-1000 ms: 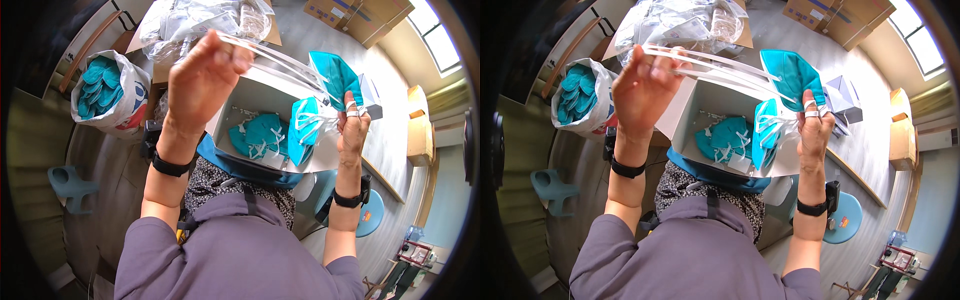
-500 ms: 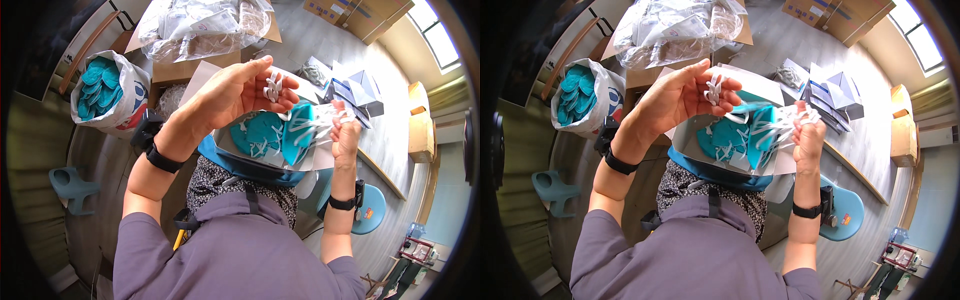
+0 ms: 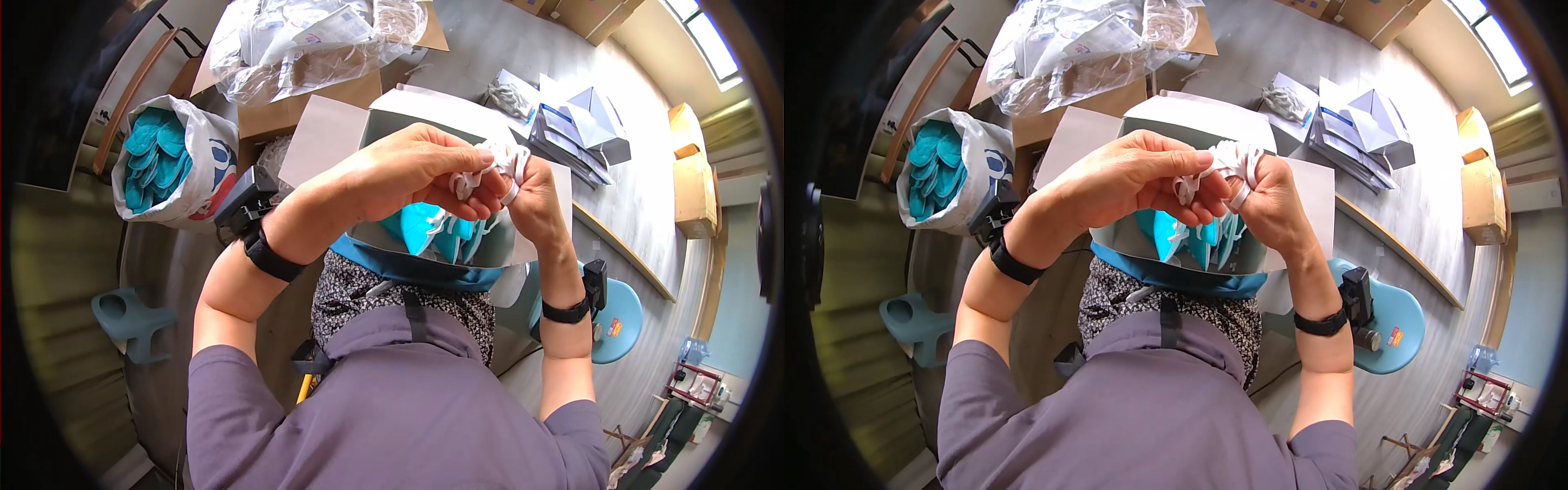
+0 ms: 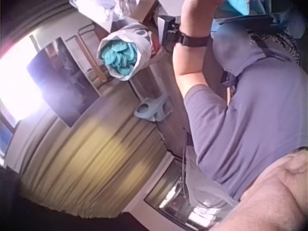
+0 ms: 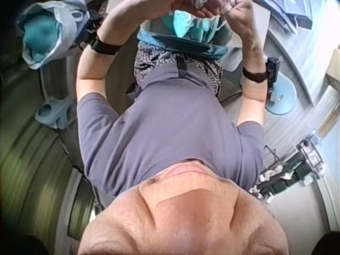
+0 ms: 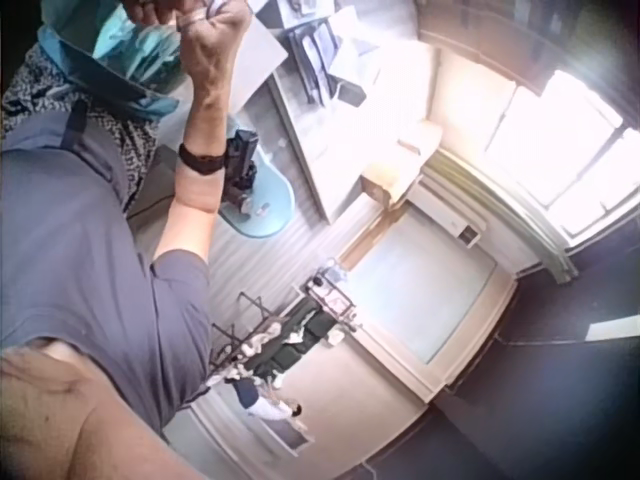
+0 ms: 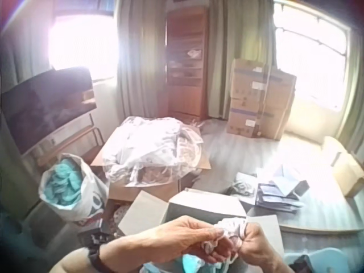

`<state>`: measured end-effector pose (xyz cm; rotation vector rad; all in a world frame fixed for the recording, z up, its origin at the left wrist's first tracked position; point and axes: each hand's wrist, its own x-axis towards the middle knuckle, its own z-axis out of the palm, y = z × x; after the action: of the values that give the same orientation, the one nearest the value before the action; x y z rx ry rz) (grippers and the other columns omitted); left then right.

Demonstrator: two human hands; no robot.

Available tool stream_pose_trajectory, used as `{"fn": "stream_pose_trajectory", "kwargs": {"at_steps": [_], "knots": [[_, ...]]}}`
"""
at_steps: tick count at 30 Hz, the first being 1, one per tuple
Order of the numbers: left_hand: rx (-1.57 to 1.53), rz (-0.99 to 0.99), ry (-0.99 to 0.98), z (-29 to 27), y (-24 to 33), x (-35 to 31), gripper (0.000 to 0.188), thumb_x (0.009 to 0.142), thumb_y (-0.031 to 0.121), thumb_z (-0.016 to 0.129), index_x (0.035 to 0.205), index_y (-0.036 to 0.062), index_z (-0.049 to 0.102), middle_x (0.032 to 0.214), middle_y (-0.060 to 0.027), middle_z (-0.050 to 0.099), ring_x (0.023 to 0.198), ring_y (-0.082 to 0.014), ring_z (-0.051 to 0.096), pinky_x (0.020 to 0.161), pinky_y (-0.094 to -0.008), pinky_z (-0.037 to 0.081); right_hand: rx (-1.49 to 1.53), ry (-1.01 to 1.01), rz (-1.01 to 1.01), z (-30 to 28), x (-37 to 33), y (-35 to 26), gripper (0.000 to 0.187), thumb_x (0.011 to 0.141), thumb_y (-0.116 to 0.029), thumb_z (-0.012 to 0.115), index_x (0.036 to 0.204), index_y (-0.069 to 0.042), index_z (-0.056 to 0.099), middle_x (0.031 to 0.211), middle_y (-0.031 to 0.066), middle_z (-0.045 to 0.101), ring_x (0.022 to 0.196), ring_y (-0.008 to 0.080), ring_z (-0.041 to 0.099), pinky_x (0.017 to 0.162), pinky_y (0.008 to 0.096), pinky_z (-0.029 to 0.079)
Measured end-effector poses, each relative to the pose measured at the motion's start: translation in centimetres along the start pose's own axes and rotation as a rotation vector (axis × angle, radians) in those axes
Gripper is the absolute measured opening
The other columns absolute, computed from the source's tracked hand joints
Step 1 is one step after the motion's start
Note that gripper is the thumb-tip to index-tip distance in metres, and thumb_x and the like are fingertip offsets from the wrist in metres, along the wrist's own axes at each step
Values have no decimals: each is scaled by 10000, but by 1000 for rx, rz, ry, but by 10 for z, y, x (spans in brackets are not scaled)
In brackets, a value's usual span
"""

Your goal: The recorder is sorting and counting green face masks from a shipping box, removing plastic packaging, and organizing them.

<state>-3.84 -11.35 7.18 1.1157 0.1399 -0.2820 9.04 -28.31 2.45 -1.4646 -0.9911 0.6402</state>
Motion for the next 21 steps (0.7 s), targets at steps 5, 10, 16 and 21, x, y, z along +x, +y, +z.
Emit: {"fn": "stream_pose_trajectory", "kwargs": {"at_steps": [5,10,16,21], "knots": [[-9,-66,20,-1,-13,11,341,990,314,571,1022,-3,692,915,-139,722,815,-177,713,745,-281,582,120,266,55,7,2,-9,158,940,-9,510,885,-19,659,766,9,630,610,23,461,529,202,364],[-21,-63,-56,3,-18,17,316,986,312,584,970,12,682,920,-117,708,840,-163,698,733,-287,581,397,339,172,0,4,-18,180,950,-28,475,925,-45,653,806,66,675,500,-18,367,421,162,259],[108,8,-29,7,-21,16,335,1004,322,555,827,42,609,792,-56,647,696,-104,605,605,-243,497,1054,9,451,-15,4,-23,142,991,-165,442,914,-134,557,621,-72,425,434,-3,211,383,174,157],[193,3,6,6,-19,5,328,1013,276,512,754,75,525,723,-7,568,625,-58,479,526,-220,393,888,246,398,-41,9,-23,141,981,-179,449,885,-154,550,580,-117,286,436,7,163,382,197,119]]}}
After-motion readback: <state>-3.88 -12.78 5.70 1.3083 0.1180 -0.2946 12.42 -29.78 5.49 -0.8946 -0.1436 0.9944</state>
